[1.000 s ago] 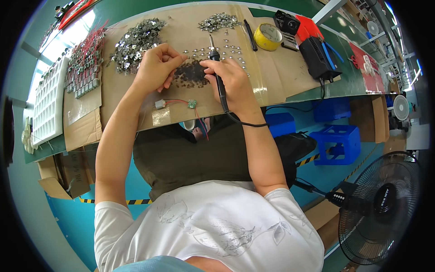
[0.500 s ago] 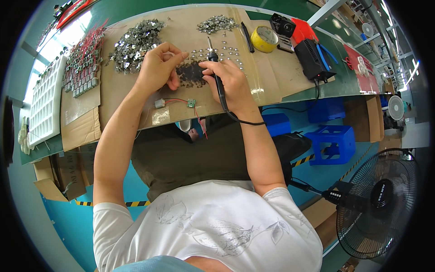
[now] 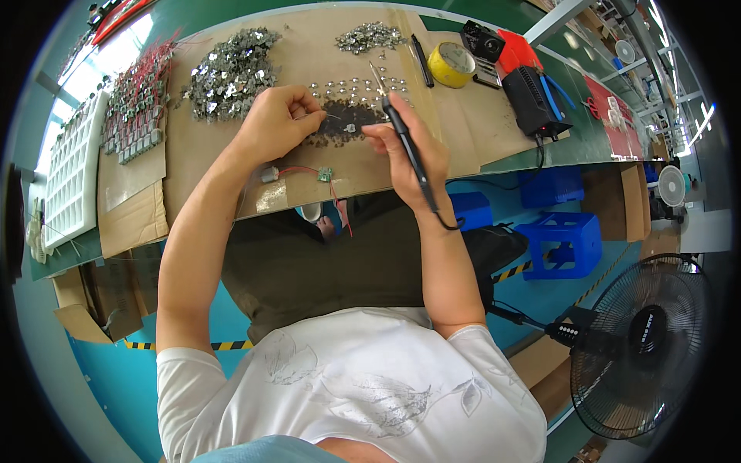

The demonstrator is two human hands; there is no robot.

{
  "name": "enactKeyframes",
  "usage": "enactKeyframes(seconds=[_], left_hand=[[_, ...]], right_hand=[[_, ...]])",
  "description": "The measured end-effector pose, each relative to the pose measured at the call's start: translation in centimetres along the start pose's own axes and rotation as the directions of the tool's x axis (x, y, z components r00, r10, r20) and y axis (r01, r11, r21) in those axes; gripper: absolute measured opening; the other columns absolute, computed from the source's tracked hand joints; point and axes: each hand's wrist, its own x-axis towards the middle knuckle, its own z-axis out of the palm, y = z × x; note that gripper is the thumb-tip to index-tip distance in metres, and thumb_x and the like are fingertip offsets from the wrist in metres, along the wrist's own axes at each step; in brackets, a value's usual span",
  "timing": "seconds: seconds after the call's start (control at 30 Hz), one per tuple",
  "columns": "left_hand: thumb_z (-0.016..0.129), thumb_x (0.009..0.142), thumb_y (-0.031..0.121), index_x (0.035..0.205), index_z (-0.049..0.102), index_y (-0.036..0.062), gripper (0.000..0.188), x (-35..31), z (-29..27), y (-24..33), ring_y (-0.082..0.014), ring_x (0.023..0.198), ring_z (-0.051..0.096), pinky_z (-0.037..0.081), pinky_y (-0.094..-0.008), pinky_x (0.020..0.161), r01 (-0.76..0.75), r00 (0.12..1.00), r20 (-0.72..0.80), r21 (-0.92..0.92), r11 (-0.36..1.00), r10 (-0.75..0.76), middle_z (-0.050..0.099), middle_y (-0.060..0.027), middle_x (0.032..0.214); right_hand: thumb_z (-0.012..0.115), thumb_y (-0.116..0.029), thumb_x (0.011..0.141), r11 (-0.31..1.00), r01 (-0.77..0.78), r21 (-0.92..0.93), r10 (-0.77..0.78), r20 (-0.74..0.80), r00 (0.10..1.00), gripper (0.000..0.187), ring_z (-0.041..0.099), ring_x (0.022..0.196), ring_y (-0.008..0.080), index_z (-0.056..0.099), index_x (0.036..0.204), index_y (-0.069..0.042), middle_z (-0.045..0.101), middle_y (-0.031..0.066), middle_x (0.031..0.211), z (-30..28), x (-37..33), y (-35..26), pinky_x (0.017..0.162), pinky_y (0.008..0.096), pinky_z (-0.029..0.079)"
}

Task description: Soldering electronic components onto a printed circuit board at an industrial workstation.

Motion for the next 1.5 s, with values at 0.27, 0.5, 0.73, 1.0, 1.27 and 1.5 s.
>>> enactKeyframes(seconds=[0.27,0.5,0.73,1.0,1.27,1.5], left_hand=[[0.077,0.079,0.016,0.089,0.077,-0.0017,0.021,0.1,-0.4,0.9,-0.0186,0.061,0.064,0.053,-0.0339,0.063,0.061,0.991,0.113,0.043,0.997,-0.066,0.067,-0.0082,0.066],[0.079,0.086,0.013,0.089,0.076,-0.0019,0.016,-0.2,0.3,0.4,-0.0069,0.056,0.052,0.045,-0.0278,0.054,-0.007,0.995,0.103,0.087,0.996,-0.003,0.061,-0.0004,0.061],[0.079,0.087,0.015,0.089,0.075,-0.0013,0.016,-0.2,0.5,0.3,-0.0072,0.055,0.051,0.044,-0.028,0.053,-0.048,0.996,0.082,0.129,0.99,0.038,0.06,-0.0007,0.06],[0.077,0.08,0.017,0.089,0.077,-0.0008,0.02,0.0,0.1,0.7,-0.0237,0.064,0.067,0.055,-0.0367,0.066,0.016,0.993,0.116,0.138,0.99,-0.032,0.07,-0.0117,0.069],[0.079,0.087,0.015,0.091,0.076,-0.0016,0.017,-0.2,0.4,0.1,-0.0072,0.055,0.051,0.045,-0.0276,0.053,-0.075,0.993,0.102,0.145,0.987,0.06,0.061,-0.0012,0.06],[0.078,0.088,0.015,0.092,0.076,-0.0015,0.017,-0.3,0.4,0.2,-0.0075,0.055,0.052,0.045,-0.0278,0.054,-0.075,0.992,0.113,0.143,0.987,0.059,0.062,-0.0019,0.061]], right_hand=[[0.063,-0.005,0.102,0.996,-0.035,0.082,0.045,-0.135,0.99,0.016,0.06,0.056,0.0071,0.07,0.111,0.005,0.067,0.0074,0.074,-0.8,-2.1,0.1,0.056,0.0274,0.061],[0.069,0.0,0.095,0.995,-0.064,0.079,0.074,-0.123,0.99,0.008,0.065,0.056,0.0063,0.074,0.101,0.002,0.067,0.0015,0.071,-0.7,-1.8,0.0,0.049,0.0183,0.046],[0.071,-0.002,0.095,0.999,-0.028,0.023,0.031,-0.107,0.994,0.008,0.064,0.056,0.0051,0.074,0.101,0.0,0.067,0.0008,0.07,-0.5,-1.6,0.2,0.049,0.0182,0.044],[0.071,-0.005,0.096,0.999,-0.047,0.004,0.048,-0.107,0.993,0.008,0.065,0.056,0.0054,0.075,0.101,0.0,0.067,0.0011,0.07,-0.6,-1.5,0.0,0.05,0.0184,0.046],[0.071,-0.005,0.095,0.999,-0.043,-0.007,0.042,-0.103,0.994,0.009,0.065,0.056,0.006,0.075,0.101,0.001,0.068,0.0019,0.071,-0.6,-1.4,-0.1,0.049,0.0186,0.047],[0.071,-0.005,0.095,0.999,-0.043,-0.006,0.042,-0.12,0.992,0.009,0.066,0.056,0.0064,0.075,0.101,0.001,0.069,0.0023,0.071,-0.5,-1.5,0.0,0.049,0.0184,0.047]])
